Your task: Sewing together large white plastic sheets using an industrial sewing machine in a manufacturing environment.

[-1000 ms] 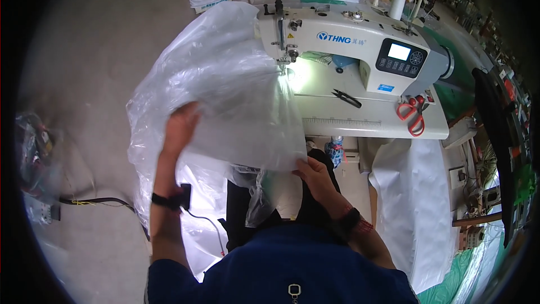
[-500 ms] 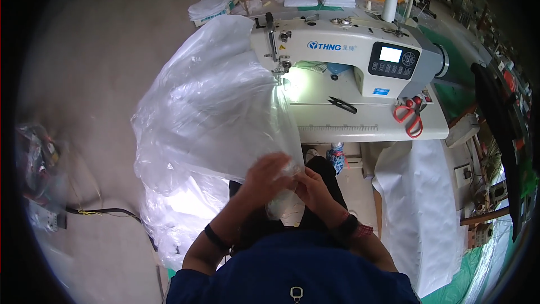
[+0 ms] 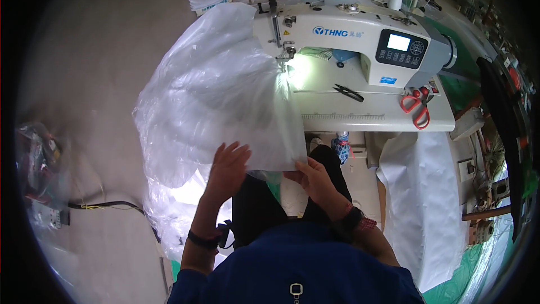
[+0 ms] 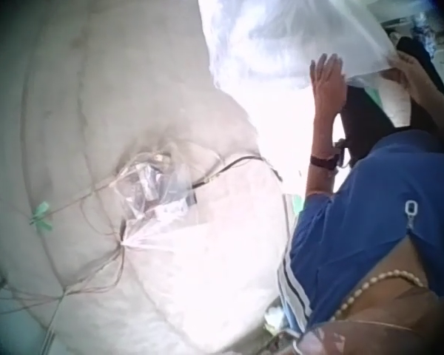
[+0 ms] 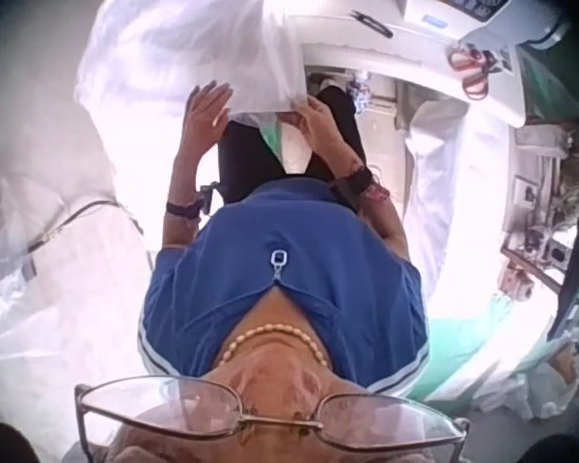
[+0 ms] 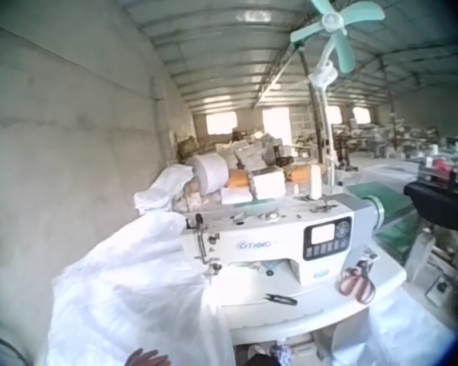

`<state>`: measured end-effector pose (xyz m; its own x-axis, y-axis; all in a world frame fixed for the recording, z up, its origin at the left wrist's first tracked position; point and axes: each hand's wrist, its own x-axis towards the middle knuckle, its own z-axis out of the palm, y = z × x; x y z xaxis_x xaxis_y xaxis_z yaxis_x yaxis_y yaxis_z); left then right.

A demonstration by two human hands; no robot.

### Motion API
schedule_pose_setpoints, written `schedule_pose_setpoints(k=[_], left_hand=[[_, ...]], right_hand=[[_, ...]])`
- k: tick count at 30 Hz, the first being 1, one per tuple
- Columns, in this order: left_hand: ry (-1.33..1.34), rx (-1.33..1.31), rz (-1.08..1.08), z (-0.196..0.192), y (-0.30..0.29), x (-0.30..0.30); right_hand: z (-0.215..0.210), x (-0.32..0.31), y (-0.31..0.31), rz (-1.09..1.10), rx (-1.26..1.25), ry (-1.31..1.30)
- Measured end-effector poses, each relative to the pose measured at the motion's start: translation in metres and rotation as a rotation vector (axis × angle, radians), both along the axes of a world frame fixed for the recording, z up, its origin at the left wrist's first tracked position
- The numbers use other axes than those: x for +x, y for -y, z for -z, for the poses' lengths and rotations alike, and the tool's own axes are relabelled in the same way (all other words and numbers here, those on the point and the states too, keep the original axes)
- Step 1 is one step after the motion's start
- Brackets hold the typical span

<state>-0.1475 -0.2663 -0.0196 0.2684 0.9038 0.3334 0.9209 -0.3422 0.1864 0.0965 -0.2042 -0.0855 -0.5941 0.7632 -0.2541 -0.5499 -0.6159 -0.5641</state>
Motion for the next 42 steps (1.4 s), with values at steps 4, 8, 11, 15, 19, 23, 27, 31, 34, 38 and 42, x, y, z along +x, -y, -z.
schedule_pose_setpoints(k=[4, 8, 11, 15, 19, 23, 27, 31, 34, 38, 42], left_hand=[[-0.125, 0.092, 0.07, -0.002, -0.017, 0.041], [-0.094, 0.131, 0.182, -0.007, -0.027, 0.045], [-0.091, 0.175, 0.171, -0.019, -0.028, 0.039], [-0.09, -0.016, 0.115, -0.042, -0.034, 0.032], [0.024, -0.151, 0.268, -0.06, -0.039, 0.027], [0.443, -0.151, 0.06, -0.072, -0.044, 0.026], [0.929, -0.146, -0.086, -0.053, -0.054, 0.054], [1.42, -0.153, -0.25, -0.038, -0.062, 0.064], [1.25, -0.111, -0.193, -0.051, -0.073, 0.046], [0.593, -0.16, -0.047, -0.067, -0.059, 0.045], [0.121, 0.042, -0.075, -0.067, -0.022, 0.066]], right_hand=[[-0.008, 0.004, 0.0, 0.034, -0.023, -0.04], [-0.012, 0.007, -0.001, 0.066, 0.003, 0.047], [-0.007, 0.0, 0.0, 0.048, 0.194, 0.344], [0.002, -0.009, 0.001, 0.048, 0.311, 0.385], [0.007, -0.004, -0.003, 0.062, 0.272, 0.438], [0.005, 0.001, -0.004, 0.067, 0.269, 0.467], [0.0, -0.002, -0.002, 0.051, 0.308, 0.413], [-0.007, -0.002, 0.0, 0.027, 0.302, 0.309], [-0.009, 0.0, 0.001, -0.02, 0.236, 0.254], [-0.008, 0.001, 0.0, -0.001, 0.173, 0.181], [-0.004, 0.002, 0.0, 0.027, 0.133, 0.149]])
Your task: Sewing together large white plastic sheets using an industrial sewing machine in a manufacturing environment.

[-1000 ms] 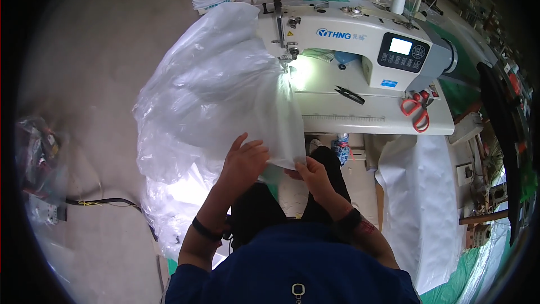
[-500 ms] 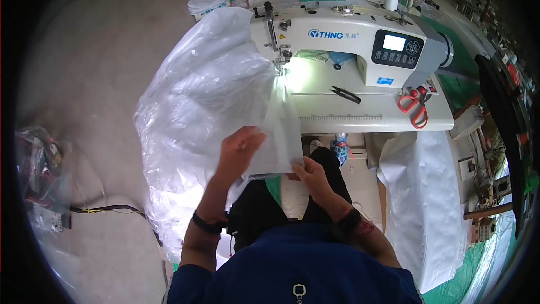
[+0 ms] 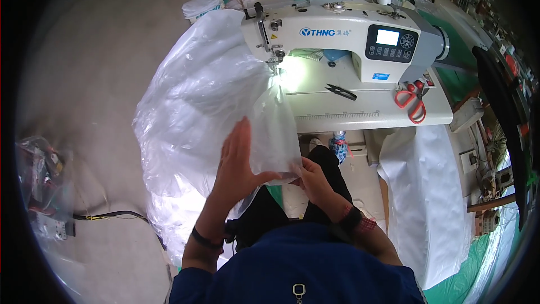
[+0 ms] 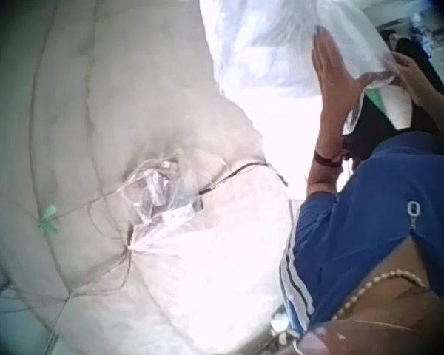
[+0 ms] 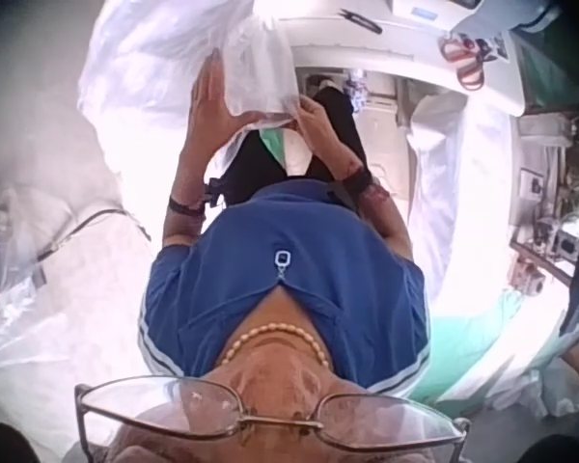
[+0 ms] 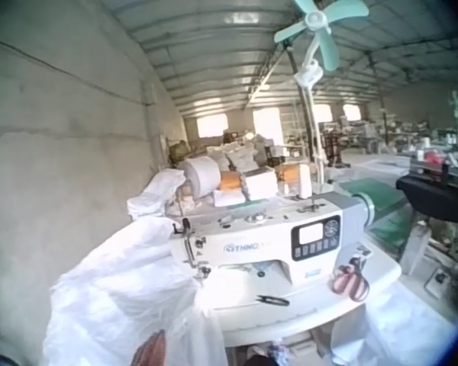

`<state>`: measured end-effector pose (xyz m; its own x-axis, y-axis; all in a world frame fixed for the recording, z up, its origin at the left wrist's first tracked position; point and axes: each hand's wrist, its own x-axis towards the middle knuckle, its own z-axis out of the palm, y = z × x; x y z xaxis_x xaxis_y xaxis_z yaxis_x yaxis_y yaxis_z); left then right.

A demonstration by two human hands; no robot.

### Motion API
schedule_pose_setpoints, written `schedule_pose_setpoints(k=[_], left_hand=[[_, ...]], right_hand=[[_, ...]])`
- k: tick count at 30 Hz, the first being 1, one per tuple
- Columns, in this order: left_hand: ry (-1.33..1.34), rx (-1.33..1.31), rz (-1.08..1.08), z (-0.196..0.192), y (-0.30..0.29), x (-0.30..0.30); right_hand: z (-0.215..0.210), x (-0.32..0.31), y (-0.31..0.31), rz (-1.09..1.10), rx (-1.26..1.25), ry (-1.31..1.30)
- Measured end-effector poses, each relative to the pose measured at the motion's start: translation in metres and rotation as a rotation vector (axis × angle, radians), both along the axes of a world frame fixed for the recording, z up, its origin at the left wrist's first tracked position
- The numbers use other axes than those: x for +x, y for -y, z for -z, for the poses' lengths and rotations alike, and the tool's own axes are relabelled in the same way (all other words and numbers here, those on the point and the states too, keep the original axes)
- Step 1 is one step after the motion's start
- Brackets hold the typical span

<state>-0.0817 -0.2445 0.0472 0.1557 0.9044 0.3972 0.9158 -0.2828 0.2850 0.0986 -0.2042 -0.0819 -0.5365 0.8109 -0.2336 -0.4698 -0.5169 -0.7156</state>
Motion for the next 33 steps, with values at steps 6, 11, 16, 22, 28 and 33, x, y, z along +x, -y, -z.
schedule_pose_setpoints(k=[6, 11, 16, 22, 28, 33], left_hand=[[0.077, 0.059, 0.03, 0.024, 0.021, 0.021], [0.075, 0.079, 0.294, 0.051, 0.015, 0.022], [0.257, -0.339, 0.398, 0.055, 0.025, 0.028], [0.279, -0.502, 0.296, 0.055, 0.004, 0.023], [0.217, -0.451, 0.314, 0.035, -0.015, 0.014], [0.127, -0.028, 0.228, 0.017, -0.062, 0.006]], right_hand=[[-0.002, -0.006, 0.002, -0.034, -0.118, -0.039], [-0.011, -0.004, 0.003, -0.013, -0.133, -0.12], [-0.008, 0.005, 0.003, -0.062, -0.055, -0.029], [0.006, 0.004, -0.006, -0.086, -0.167, -0.178], [0.005, 0.004, -0.006, -0.056, 0.001, 0.061], [-0.006, -0.003, 0.0, -0.054, 0.082, 0.136]])
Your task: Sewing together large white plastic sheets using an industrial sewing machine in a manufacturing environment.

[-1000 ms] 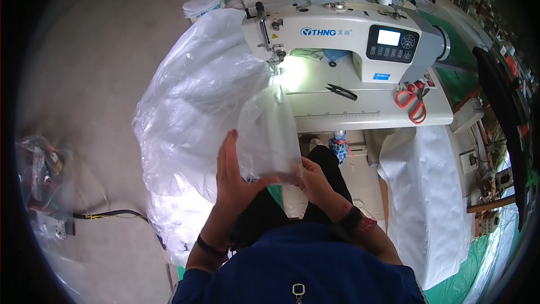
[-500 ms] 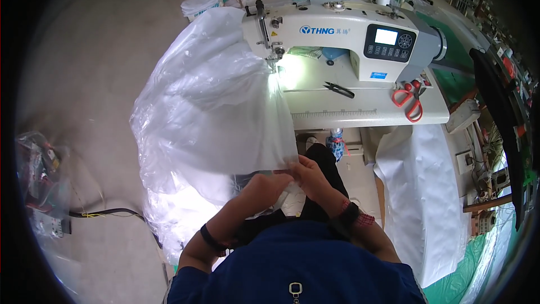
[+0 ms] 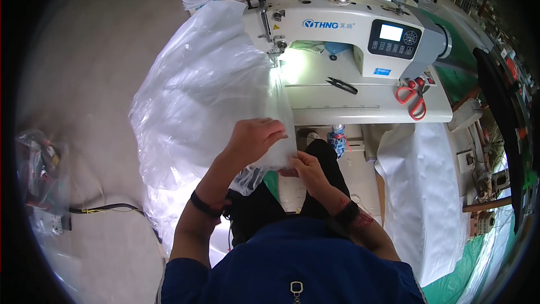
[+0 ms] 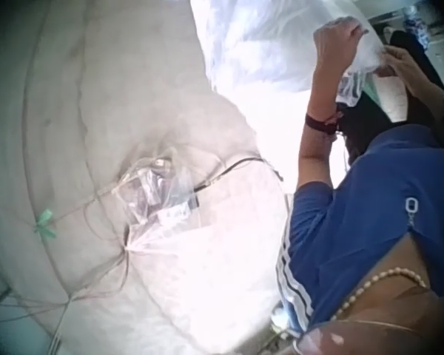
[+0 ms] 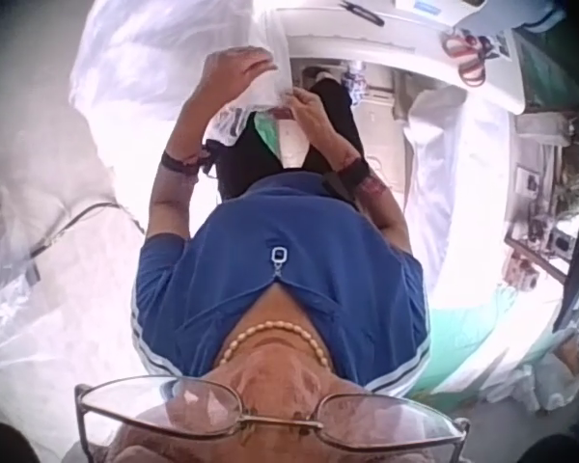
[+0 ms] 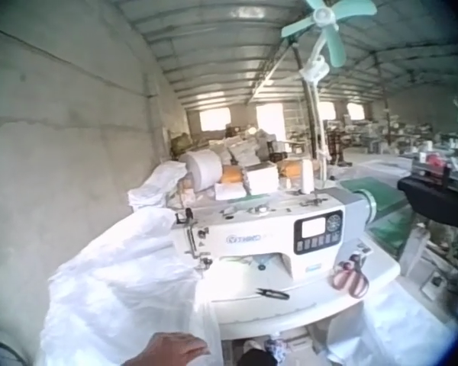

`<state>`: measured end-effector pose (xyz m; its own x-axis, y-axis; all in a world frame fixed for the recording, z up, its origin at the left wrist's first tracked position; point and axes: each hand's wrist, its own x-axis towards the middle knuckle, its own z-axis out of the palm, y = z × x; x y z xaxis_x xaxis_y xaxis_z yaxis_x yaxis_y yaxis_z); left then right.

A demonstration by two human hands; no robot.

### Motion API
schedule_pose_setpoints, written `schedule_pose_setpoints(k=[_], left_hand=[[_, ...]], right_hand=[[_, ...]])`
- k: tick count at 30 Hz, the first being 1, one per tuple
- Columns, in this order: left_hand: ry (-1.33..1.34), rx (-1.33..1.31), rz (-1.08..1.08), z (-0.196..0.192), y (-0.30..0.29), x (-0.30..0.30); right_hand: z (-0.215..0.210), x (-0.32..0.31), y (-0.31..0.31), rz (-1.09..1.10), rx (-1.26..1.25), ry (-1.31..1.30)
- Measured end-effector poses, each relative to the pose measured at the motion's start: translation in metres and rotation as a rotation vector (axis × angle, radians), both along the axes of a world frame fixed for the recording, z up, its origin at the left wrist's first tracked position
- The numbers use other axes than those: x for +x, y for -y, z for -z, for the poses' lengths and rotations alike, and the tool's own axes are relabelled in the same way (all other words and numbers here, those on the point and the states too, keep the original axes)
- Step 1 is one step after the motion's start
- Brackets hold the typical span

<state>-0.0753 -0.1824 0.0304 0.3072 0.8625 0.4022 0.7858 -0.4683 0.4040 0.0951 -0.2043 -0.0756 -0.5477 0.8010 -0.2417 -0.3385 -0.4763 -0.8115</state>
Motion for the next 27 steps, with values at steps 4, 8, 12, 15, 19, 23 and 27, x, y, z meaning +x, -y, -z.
schedule_pose_setpoints(k=[4, 8, 12, 15, 19, 23, 27], left_hand=[[0.102, -0.259, 0.15, 0.029, -0.02, 0.005], [0.016, -0.176, 0.056, 0.056, -0.018, 0.003], [0.365, -0.372, -0.025, 0.038, -0.011, -0.006], [0.664, -0.114, -0.155, 0.004, 0.011, -0.016], [0.088, 0.152, -0.201, -0.003, 0.062, -0.006], [-0.035, 0.032, -0.267, 0.022, 0.063, 0.003], [-0.025, 0.055, -0.089, 0.02, 0.046, -0.007]], right_hand=[[-0.004, 0.0, 0.001, 0.046, 0.02, -0.076], [0.0, 0.004, -0.003, 0.07, -0.096, -0.174], [0.004, 0.005, -0.005, 0.026, -0.089, -0.14], [0.003, 0.004, -0.005, 0.011, -0.12, -0.117], [-0.002, 0.003, -0.002, 0.047, -0.191, -0.18], [-0.009, 0.001, 0.0, 0.006, -0.158, -0.208], [-0.012, -0.001, 0.0, -0.033, -0.164, -0.188]])
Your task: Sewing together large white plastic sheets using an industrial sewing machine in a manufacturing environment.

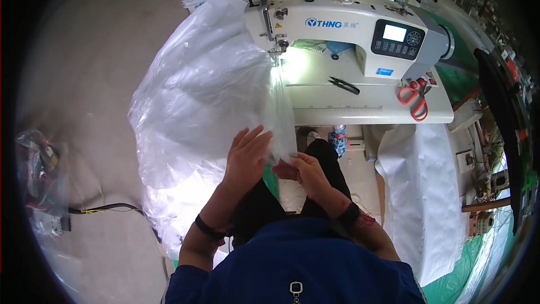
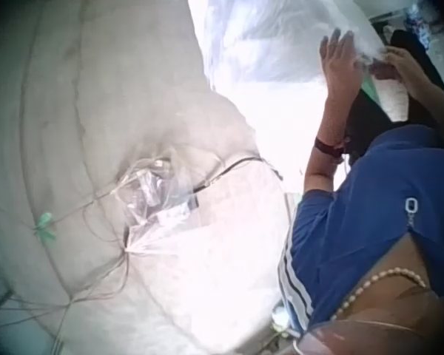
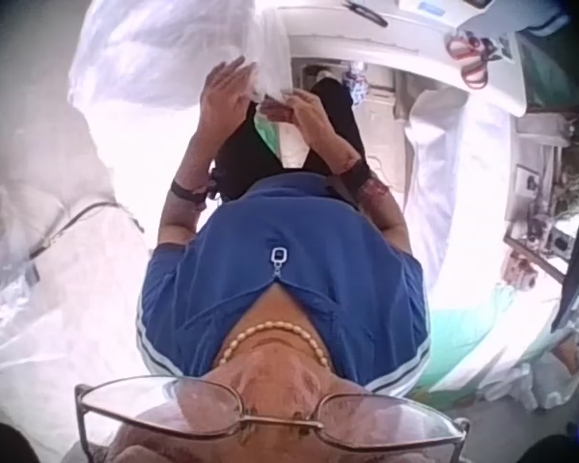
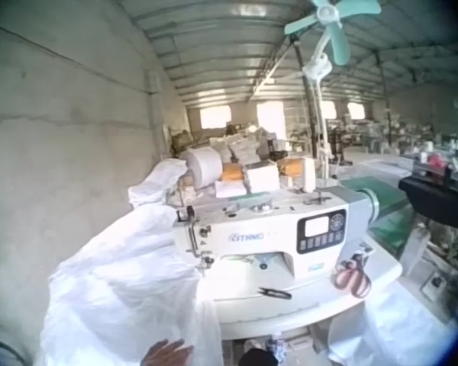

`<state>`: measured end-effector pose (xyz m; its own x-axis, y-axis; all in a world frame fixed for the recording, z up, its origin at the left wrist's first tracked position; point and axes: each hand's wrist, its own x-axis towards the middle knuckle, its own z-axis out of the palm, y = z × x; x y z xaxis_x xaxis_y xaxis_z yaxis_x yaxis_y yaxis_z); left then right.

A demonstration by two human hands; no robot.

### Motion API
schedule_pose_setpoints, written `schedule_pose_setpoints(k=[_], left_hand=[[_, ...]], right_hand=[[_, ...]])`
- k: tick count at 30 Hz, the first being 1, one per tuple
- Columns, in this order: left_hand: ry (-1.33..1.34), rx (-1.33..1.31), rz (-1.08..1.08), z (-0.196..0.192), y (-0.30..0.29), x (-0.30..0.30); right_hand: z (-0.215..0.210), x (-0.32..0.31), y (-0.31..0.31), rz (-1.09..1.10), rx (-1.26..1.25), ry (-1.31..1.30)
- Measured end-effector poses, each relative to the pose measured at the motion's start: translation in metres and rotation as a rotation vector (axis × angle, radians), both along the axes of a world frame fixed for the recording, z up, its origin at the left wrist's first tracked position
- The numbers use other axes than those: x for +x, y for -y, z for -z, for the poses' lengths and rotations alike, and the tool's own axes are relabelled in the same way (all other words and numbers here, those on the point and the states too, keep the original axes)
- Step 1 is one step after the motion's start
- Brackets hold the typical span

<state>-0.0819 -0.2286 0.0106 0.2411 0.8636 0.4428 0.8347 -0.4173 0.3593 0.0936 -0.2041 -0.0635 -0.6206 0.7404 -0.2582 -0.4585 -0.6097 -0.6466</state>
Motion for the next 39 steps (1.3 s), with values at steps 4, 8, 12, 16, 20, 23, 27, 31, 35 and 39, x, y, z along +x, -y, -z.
schedule_pose_setpoints(k=[4, 8, 12, 16, 20, 23, 27, 31, 35, 39], left_hand=[[-0.018, 0.008, 0.192, -0.012, -0.007, 0.004], [0.154, -0.356, 0.088, -0.005, -0.017, 0.004], [0.03, -0.589, -0.146, 0.01, -0.025, -0.008], [-0.053, -0.341, -0.113, 0.018, -0.024, -0.006], [-0.208, -0.103, 0.019, 0.016, -0.026, 0.006], [-0.273, -0.136, 0.028, 0.012, -0.027, 0.012], [-0.129, -0.117, 0.0, 0.006, -0.02, 0.014], [-0.4, 0.071, 0.102, 0.005, -0.014, 0.011], [-0.437, 0.006, 0.116, 0.012, -0.012, 0.012], [-0.45, 0.023, 0.08, 0.022, -0.009, 0.014]], right_hand=[[-0.001, 0.001, 0.0, 0.05, 0.052, 0.086], [-0.001, 0.004, 0.001, 0.062, 0.059, 0.035], [-0.002, 0.005, 0.0, 0.063, 0.046, -0.032], [-0.006, 0.005, -0.001, 0.019, 0.073, 0.021], [-0.011, 0.002, -0.002, 0.042, 0.051, 0.003], [-0.011, 0.0, -0.004, 0.041, 0.203, 0.152], [-0.005, -0.001, -0.006, 0.025, 0.189, 0.146], [-0.004, -0.002, -0.005, 0.027, 0.102, 0.065], [-0.012, -0.002, -0.006, 0.002, -0.009, 0.045], [-0.021, -0.007, -0.01, -0.052, 0.087, 0.279]])
